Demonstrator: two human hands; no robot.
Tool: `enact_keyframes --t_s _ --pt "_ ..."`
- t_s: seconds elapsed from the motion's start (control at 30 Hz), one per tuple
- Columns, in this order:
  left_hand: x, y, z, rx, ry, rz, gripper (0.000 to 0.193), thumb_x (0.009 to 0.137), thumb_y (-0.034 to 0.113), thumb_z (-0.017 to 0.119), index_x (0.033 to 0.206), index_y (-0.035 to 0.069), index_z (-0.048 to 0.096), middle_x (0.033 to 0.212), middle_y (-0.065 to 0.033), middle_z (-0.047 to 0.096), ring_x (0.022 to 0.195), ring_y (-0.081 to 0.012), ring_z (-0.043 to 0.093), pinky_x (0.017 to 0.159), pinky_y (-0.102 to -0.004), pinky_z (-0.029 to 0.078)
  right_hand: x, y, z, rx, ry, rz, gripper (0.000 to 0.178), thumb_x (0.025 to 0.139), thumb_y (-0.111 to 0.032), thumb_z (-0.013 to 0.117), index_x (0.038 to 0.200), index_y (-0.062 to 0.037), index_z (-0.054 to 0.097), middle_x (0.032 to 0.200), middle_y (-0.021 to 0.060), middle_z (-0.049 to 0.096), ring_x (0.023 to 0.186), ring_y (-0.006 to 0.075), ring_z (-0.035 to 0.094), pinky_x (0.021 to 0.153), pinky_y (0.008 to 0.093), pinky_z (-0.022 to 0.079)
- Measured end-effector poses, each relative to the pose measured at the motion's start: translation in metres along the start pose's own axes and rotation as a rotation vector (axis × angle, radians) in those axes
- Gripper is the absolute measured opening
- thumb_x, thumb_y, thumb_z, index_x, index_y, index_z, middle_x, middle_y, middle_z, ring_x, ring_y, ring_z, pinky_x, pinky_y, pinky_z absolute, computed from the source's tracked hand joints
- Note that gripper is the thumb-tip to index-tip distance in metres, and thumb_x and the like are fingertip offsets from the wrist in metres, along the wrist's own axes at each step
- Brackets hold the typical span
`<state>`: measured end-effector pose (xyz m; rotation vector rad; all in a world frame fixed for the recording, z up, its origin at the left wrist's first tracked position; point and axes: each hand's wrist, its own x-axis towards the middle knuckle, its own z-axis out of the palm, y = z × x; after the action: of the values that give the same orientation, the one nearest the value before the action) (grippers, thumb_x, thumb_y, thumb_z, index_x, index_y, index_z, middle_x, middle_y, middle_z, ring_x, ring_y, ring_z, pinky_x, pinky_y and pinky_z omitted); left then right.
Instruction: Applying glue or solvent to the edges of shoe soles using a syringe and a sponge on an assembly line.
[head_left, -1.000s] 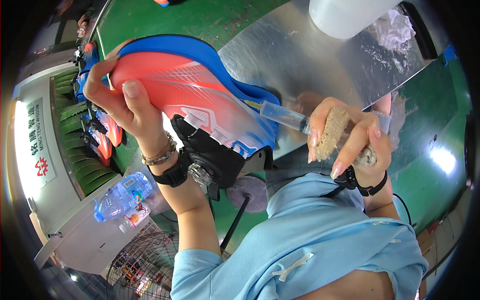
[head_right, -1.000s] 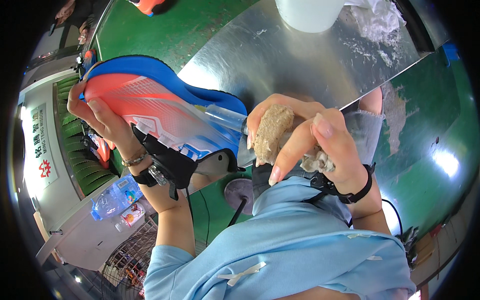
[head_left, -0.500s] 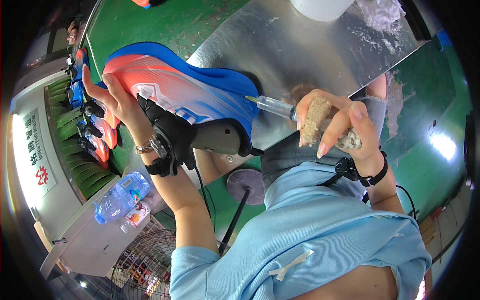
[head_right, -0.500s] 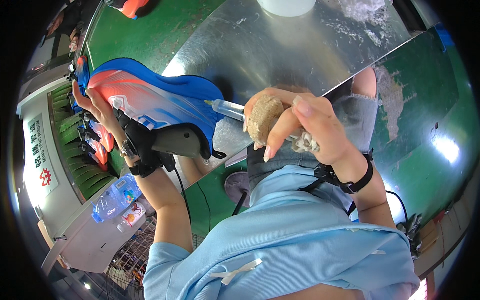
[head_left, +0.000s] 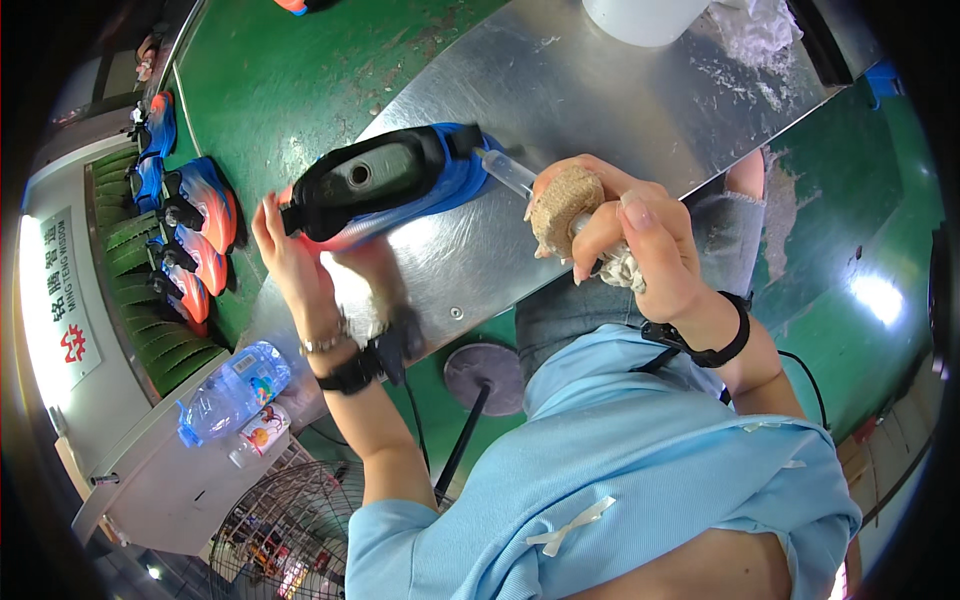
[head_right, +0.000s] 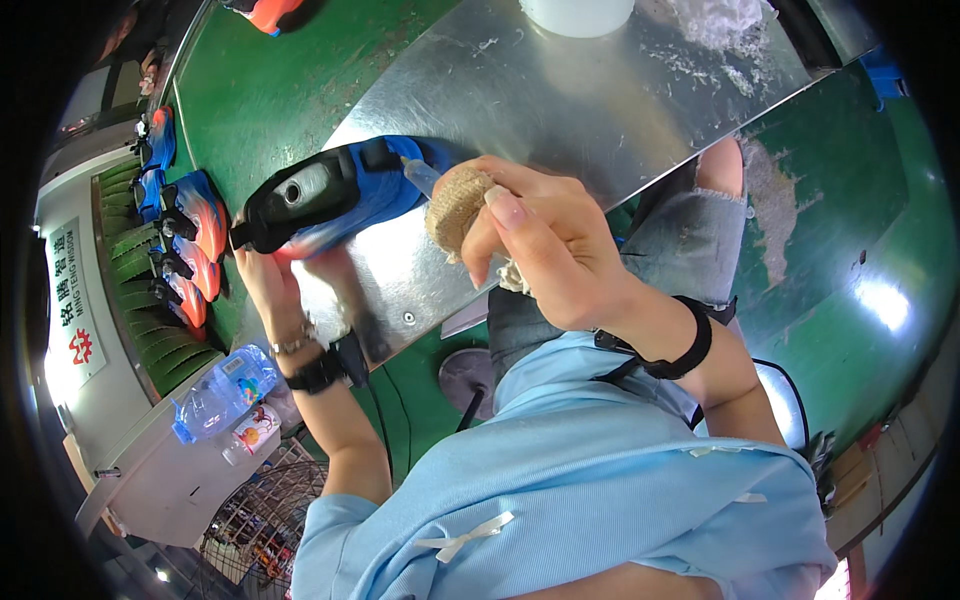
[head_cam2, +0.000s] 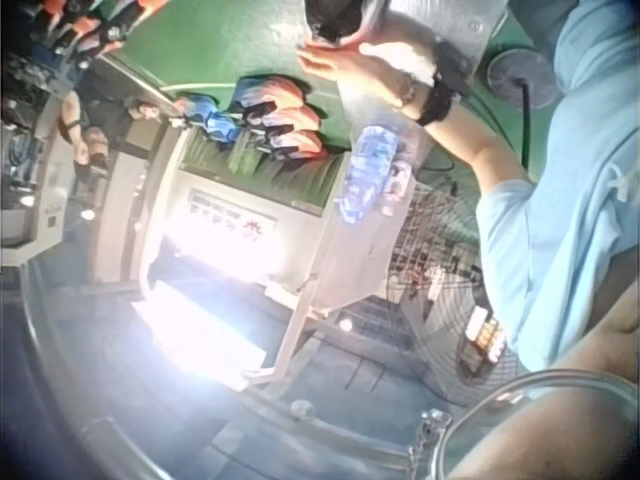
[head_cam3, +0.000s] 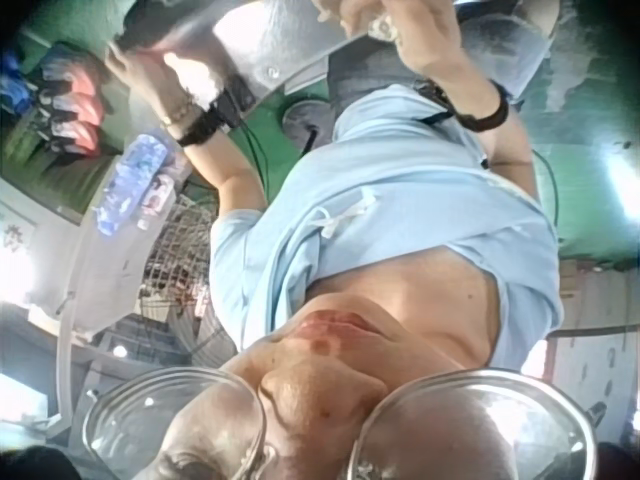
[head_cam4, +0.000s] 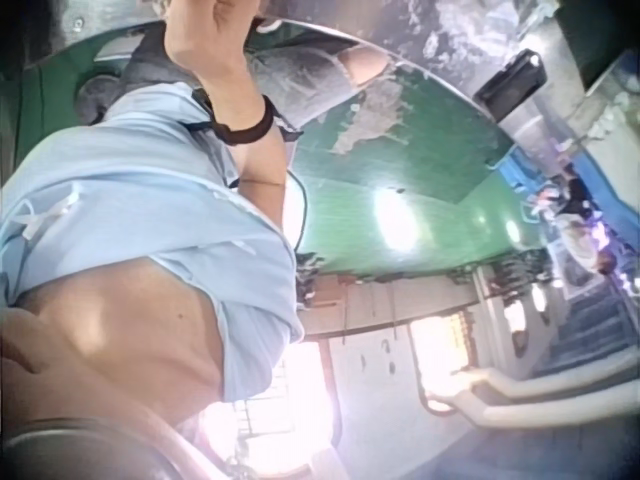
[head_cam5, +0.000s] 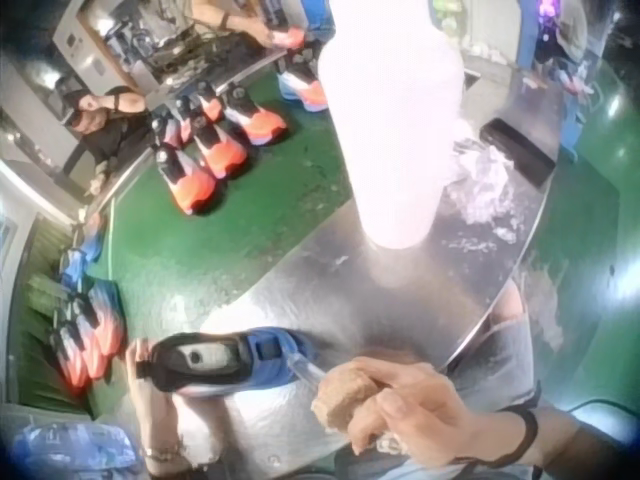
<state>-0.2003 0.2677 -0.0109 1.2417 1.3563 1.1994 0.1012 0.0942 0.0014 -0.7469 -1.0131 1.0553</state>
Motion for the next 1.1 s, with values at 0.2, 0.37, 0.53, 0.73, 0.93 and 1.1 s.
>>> enact_keyframes --t_s 0.2,0.37,0.53,0.73,0.93,1.1 --pt "-0.107 0.021 -0.029 0.050 0.005 -0.317 0.031 0.092 0.024 0.047 0.115 0.003 0.048 0.098 -0.0052 0.058 0.079 -0.0095 0.059 0.061 -0.0223 0.052 -0.005 0.001 0.005 0.078 0.085 0.050 0.050 0.095 -0.020 0.026 0.061 0.0029 0.055 0.065 0.0142 0.056 0.071 0.0218 0.054 0.070 0.0317 0.044" --pt "-0.169 0.029 -0.010 -0.088 -0.234 -0.619 0.033 0.095 0.026 0.041 0.104 -0.004 0.049 0.096 -0.0114 0.061 0.080 -0.0179 0.064 0.066 -0.0292 0.055 -0.008 -0.001 0.011 0.230 0.146 0.107 0.052 0.096 -0.024 0.024 0.066 0.0043 0.056 0.065 0.0141 0.056 0.063 0.0209 0.055 0.067 0.0317 0.047" --pt "-0.181 0.027 0.021 -0.297 -0.375 -0.681 0.044 0.085 0.019 0.058 0.117 -0.008 0.043 0.103 -0.0125 0.058 0.088 -0.0167 0.062 0.076 -0.0275 0.053 -0.011 -0.007 0.007 0.265 0.154 0.160 0.052 0.096 -0.025 0.024 0.069 0.0052 0.056 0.065 0.0142 0.057 0.060 0.0193 0.056 0.063 0.0305 0.047" --pt "-0.182 0.020 0.040 -0.345 -0.484 -0.686 0.053 0.078 0.024 0.064 0.116 -0.007 0.043 0.107 -0.0147 0.057 0.094 -0.0208 0.060 0.083 -0.0322 0.050 -0.021 -0.022 0.002 0.208 0.133 0.155 0.049 0.096 -0.022 0.024 0.070 0.0047 0.056 0.065 0.0135 0.057 0.058 0.0183 0.055 0.057 0.0281 0.044" --pt "-0.198 0.001 0.058 -0.527 -0.458 -0.645 0.068 0.076 0.040 0.063 0.123 -0.002 0.037 0.116 -0.0161 0.052 0.103 -0.0229 0.056 0.082 -0.0338 0.050 -0.026 -0.058 0.009 0.244 0.146 0.234 0.046 0.097 -0.021 0.025 0.075 0.0050 0.056 0.065 0.0135 0.057 0.056 0.0169 0.054 0.057 0.0269 0.044" --pt "-0.205 0.003 0.093 -1.007 -0.530 -0.745 0.071 0.074 0.036 0.069 0.126 0.002 0.034 0.116 -0.0148 0.051 0.101 -0.0251 0.057 0.079 -0.0412 0.052 -0.035 -0.098 0.021 0.098 0.137 0.310 0.061 0.094 -0.039 0.019 0.061 -0.0015 0.054 0.074 0.0182 0.048 0.059 0.0249 0.053 0.058 0.0320 0.046"
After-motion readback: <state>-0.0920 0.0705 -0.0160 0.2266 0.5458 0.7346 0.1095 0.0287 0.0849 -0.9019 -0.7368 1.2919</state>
